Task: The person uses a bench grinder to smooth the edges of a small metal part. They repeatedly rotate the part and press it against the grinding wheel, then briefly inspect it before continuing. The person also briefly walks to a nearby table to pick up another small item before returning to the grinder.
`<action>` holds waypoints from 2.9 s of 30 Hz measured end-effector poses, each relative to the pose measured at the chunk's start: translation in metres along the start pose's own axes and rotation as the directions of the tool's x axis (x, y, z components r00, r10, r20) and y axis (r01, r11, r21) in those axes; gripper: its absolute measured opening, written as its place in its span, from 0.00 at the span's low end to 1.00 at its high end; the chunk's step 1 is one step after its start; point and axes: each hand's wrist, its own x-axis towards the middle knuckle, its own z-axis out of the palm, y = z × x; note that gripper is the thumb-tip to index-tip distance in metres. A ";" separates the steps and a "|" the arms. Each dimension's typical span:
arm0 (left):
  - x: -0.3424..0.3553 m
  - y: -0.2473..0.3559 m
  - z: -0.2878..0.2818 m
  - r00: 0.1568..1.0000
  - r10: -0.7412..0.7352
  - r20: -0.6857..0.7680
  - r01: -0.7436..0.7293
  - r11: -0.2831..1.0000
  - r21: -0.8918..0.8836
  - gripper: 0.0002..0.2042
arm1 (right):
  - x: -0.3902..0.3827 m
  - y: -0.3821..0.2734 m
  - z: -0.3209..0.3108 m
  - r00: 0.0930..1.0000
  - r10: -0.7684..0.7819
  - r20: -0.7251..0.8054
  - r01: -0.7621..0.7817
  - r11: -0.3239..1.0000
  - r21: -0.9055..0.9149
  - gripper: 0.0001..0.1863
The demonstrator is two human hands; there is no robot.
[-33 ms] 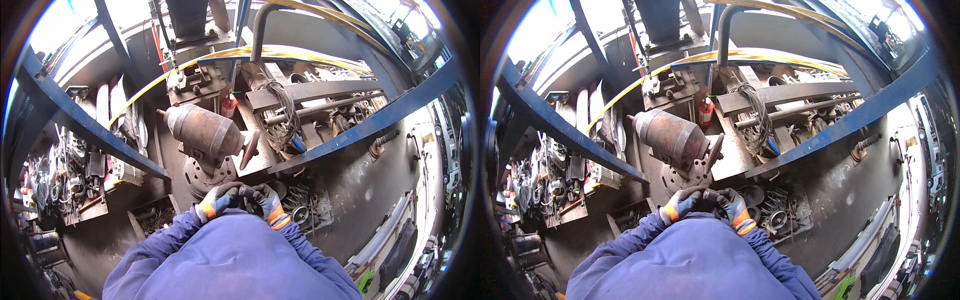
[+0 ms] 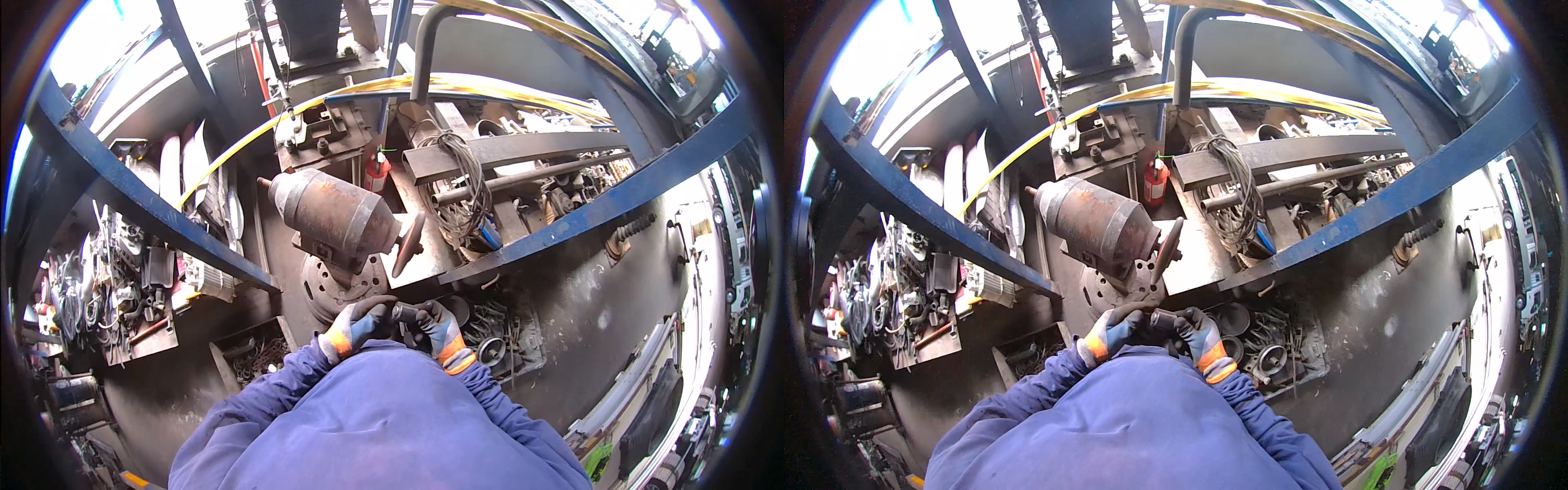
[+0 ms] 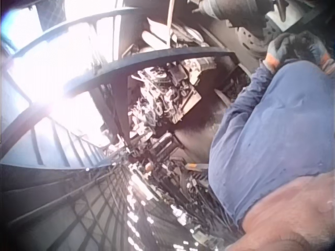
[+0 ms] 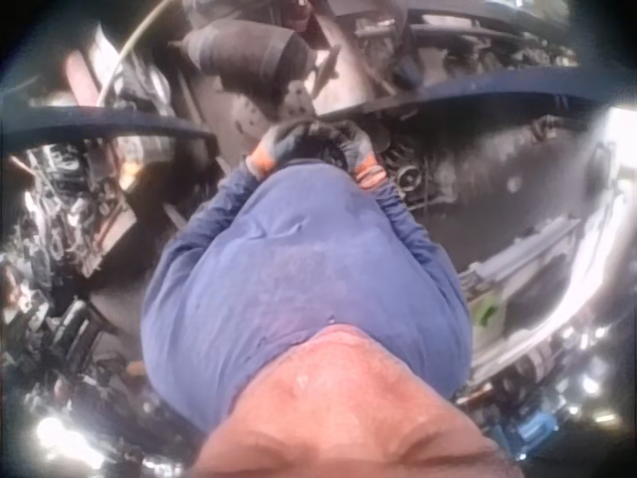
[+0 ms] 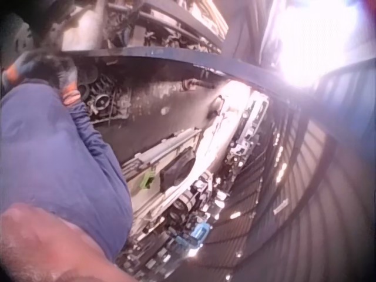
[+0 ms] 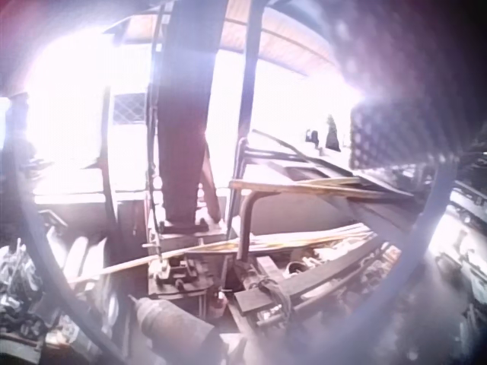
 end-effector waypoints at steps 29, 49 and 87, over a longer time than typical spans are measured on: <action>0.043 -0.014 -0.029 0.960 -0.034 -0.277 0.042 0.999 0.025 0.16 | 0.067 -0.004 0.015 0.975 -0.083 -0.204 0.058 0.990 -0.125 0.10; 0.048 -0.008 -0.043 0.971 0.003 -0.240 0.015 0.997 0.075 0.10 | 0.057 -0.005 0.044 0.929 -0.242 -0.280 0.190 0.961 -0.201 0.07; 0.053 -0.002 -0.016 0.960 -0.032 -0.280 0.048 0.998 0.052 0.12 | 0.056 -0.013 0.023 0.942 -0.196 -0.274 0.120 0.956 -0.269 0.08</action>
